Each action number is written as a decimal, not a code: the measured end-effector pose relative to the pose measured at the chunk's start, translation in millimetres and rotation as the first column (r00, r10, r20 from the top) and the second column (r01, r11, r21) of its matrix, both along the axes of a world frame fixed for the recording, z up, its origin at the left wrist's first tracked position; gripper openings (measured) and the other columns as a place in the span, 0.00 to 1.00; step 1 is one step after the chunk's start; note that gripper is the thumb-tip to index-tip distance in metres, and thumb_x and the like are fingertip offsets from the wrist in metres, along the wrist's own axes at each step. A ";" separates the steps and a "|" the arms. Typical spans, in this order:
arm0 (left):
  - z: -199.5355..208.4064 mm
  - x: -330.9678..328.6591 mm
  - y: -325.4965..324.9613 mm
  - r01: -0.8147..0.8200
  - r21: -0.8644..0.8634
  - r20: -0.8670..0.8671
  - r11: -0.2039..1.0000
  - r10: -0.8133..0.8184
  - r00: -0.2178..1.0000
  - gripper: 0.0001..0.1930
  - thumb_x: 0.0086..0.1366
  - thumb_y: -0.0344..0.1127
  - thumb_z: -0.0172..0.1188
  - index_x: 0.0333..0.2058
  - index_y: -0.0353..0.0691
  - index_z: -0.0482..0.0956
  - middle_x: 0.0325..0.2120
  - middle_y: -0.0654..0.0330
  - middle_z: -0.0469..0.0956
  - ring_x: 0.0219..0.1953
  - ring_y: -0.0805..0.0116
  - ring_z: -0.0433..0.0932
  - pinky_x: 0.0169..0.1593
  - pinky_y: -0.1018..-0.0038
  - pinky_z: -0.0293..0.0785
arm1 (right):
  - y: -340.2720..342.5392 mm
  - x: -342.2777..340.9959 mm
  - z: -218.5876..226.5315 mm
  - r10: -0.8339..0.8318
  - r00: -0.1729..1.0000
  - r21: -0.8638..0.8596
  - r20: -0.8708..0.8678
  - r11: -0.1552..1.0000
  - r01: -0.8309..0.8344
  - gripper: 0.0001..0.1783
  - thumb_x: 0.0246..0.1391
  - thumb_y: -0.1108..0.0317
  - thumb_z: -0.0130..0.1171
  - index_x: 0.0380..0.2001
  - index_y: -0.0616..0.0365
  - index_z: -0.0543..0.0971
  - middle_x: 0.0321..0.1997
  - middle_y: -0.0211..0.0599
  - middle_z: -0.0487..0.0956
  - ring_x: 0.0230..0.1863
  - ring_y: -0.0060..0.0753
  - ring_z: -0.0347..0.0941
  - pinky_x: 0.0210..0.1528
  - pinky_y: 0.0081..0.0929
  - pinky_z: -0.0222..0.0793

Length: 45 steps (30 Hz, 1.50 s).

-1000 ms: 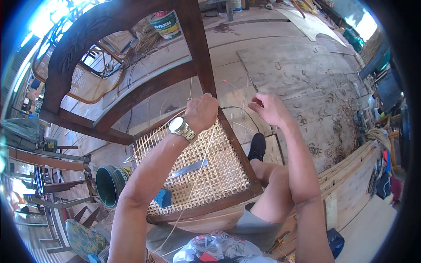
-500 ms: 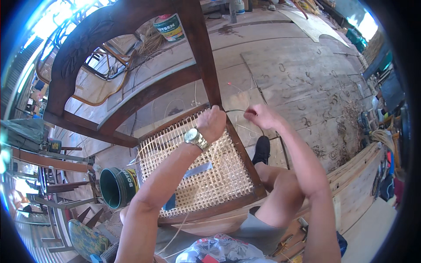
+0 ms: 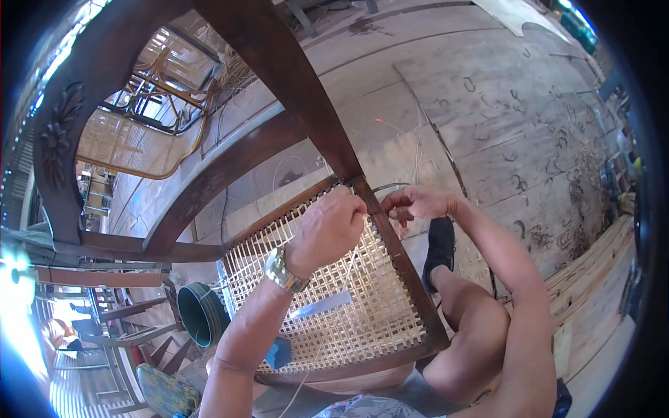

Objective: The recorder is weaving a cane seat for a wooden chair using thin strips of material.

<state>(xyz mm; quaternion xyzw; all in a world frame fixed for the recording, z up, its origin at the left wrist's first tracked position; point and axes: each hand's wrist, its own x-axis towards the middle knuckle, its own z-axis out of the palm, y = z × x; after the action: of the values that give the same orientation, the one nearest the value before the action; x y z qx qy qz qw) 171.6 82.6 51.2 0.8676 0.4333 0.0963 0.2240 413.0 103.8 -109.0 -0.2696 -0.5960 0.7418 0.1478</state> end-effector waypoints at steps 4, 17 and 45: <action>7.6 10.3 -6.4 0.027 0.049 -0.119 0.998 -0.021 0.993 0.09 0.63 0.33 0.58 0.37 0.36 0.83 0.31 0.52 0.76 0.37 0.52 0.78 0.42 0.60 0.73 | 0.3 -6.7 -9.7 -0.106 0.990 -0.097 -0.092 0.991 0.097 0.20 0.65 0.61 0.60 0.56 0.55 0.76 0.41 0.23 0.80 0.41 0.17 0.76 0.43 0.20 0.70; -5.0 8.3 -5.0 0.189 0.212 -0.176 0.959 -0.153 0.972 0.03 0.62 0.30 0.61 0.34 0.38 0.78 0.33 0.55 0.73 0.37 0.55 0.78 0.41 0.62 0.75 | -15.7 -18.5 -35.6 -0.209 0.934 -0.397 -0.291 0.914 0.081 0.07 0.64 0.66 0.60 0.44 0.55 0.78 0.37 0.20 0.78 0.38 0.14 0.75 0.46 0.19 0.73; -23.0 -17.2 14.4 0.304 0.151 0.070 0.941 -0.317 0.946 0.08 0.62 0.27 0.64 0.39 0.35 0.78 0.39 0.53 0.82 0.42 0.54 0.82 0.44 0.66 0.79 | -72.4 -40.2 -24.6 -0.565 0.765 -0.784 -0.310 0.607 0.130 0.24 0.66 0.69 0.52 0.65 0.51 0.69 0.54 0.23 0.79 0.47 0.15 0.74 0.43 0.16 0.65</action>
<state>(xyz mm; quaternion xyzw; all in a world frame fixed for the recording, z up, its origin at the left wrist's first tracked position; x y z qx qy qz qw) 154.4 97.0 28.2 0.9331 0.2724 0.1297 0.1958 372.8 31.5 -133.5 -0.2048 -0.1206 0.9115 0.3356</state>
